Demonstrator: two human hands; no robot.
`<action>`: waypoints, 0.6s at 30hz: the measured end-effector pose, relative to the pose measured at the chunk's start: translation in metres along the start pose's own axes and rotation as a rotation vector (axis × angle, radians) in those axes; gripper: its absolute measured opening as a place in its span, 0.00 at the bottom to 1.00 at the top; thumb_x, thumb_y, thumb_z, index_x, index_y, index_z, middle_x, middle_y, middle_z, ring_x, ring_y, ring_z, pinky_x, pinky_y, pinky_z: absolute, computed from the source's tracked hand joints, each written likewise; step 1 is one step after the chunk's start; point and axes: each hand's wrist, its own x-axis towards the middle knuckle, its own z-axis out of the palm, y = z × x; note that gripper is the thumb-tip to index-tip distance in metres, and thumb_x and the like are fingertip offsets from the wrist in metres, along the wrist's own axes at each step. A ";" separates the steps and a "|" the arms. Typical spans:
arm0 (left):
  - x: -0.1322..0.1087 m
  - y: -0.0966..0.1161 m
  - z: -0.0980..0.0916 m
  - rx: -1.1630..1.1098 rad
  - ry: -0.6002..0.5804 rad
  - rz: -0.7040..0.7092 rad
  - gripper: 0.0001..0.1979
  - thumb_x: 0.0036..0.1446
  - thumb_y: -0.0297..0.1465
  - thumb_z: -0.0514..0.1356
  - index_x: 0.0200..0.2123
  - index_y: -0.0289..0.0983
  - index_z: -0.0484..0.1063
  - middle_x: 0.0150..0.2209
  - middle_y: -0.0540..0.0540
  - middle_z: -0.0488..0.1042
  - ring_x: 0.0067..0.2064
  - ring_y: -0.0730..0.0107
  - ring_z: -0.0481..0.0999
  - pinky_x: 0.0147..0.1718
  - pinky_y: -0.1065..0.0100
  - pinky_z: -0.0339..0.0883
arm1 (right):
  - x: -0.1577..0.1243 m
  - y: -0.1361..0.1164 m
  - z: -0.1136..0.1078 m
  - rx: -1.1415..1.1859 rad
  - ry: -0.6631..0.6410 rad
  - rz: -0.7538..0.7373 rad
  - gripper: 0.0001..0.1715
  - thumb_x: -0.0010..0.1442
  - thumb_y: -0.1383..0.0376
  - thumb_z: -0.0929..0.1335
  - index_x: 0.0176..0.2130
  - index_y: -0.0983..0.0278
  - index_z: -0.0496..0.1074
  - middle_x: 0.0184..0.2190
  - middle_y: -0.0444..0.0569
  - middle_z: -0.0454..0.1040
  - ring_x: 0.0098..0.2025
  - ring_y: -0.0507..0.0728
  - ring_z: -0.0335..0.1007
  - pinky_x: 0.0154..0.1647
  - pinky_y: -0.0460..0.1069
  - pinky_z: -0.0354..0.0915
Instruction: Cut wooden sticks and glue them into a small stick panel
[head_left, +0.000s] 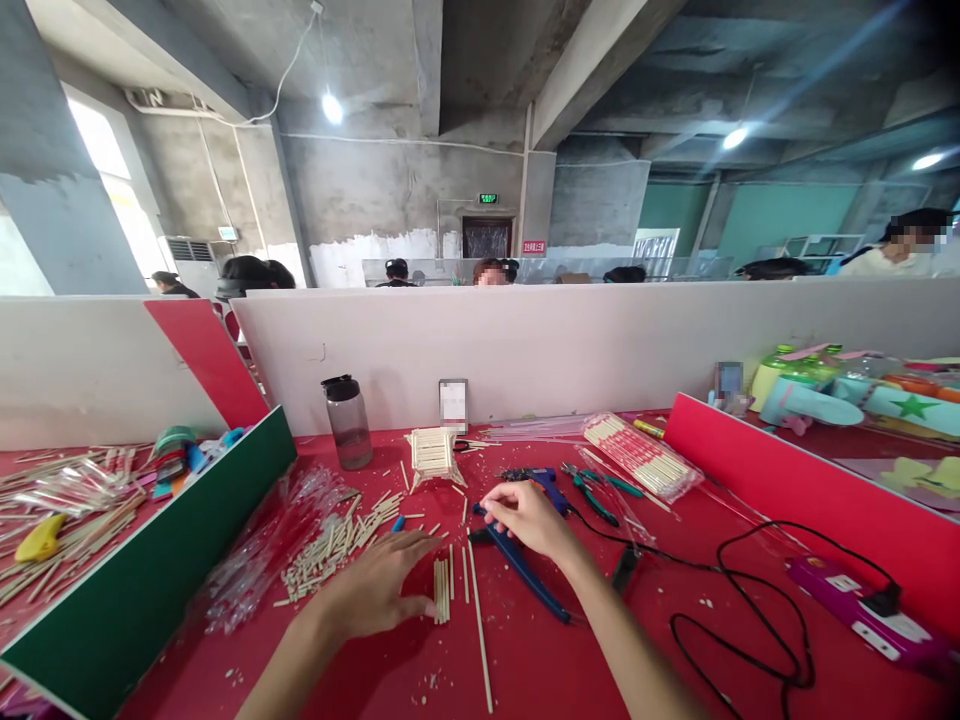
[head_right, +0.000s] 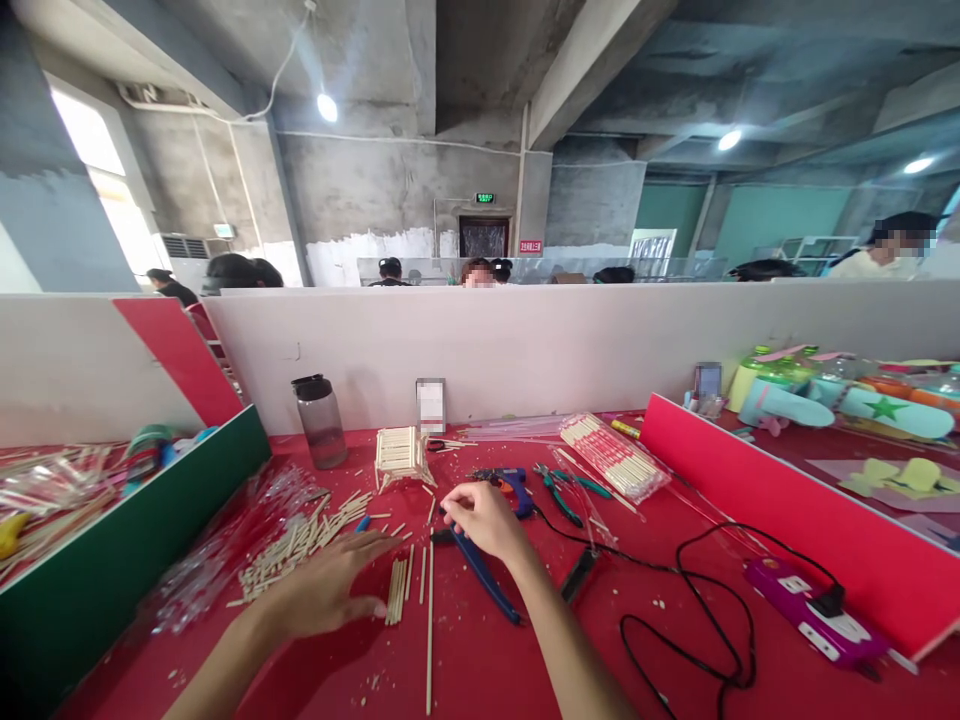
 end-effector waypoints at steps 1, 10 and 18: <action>0.000 0.002 0.002 0.005 -0.008 -0.006 0.43 0.50 0.50 0.66 0.67 0.48 0.58 0.67 0.41 0.62 0.68 0.44 0.60 0.64 0.46 0.56 | -0.001 0.001 0.003 -0.031 -0.005 -0.002 0.16 0.59 0.56 0.68 0.34 0.66 0.77 0.28 0.51 0.80 0.24 0.53 0.73 0.23 0.45 0.64; 0.002 0.012 0.014 0.020 -0.006 0.001 0.44 0.49 0.45 0.67 0.67 0.46 0.57 0.65 0.39 0.65 0.66 0.43 0.62 0.63 0.47 0.56 | -0.003 -0.009 0.009 -0.091 0.058 -0.055 0.15 0.61 0.58 0.66 0.33 0.64 0.78 0.27 0.49 0.80 0.23 0.55 0.73 0.26 0.47 0.65; 0.000 0.012 -0.004 -0.019 0.021 -0.041 0.44 0.52 0.43 0.67 0.69 0.42 0.54 0.66 0.37 0.63 0.66 0.42 0.62 0.62 0.48 0.60 | -0.006 -0.009 0.030 0.131 -0.070 0.051 0.16 0.58 0.54 0.69 0.37 0.65 0.75 0.28 0.49 0.79 0.25 0.55 0.74 0.22 0.46 0.67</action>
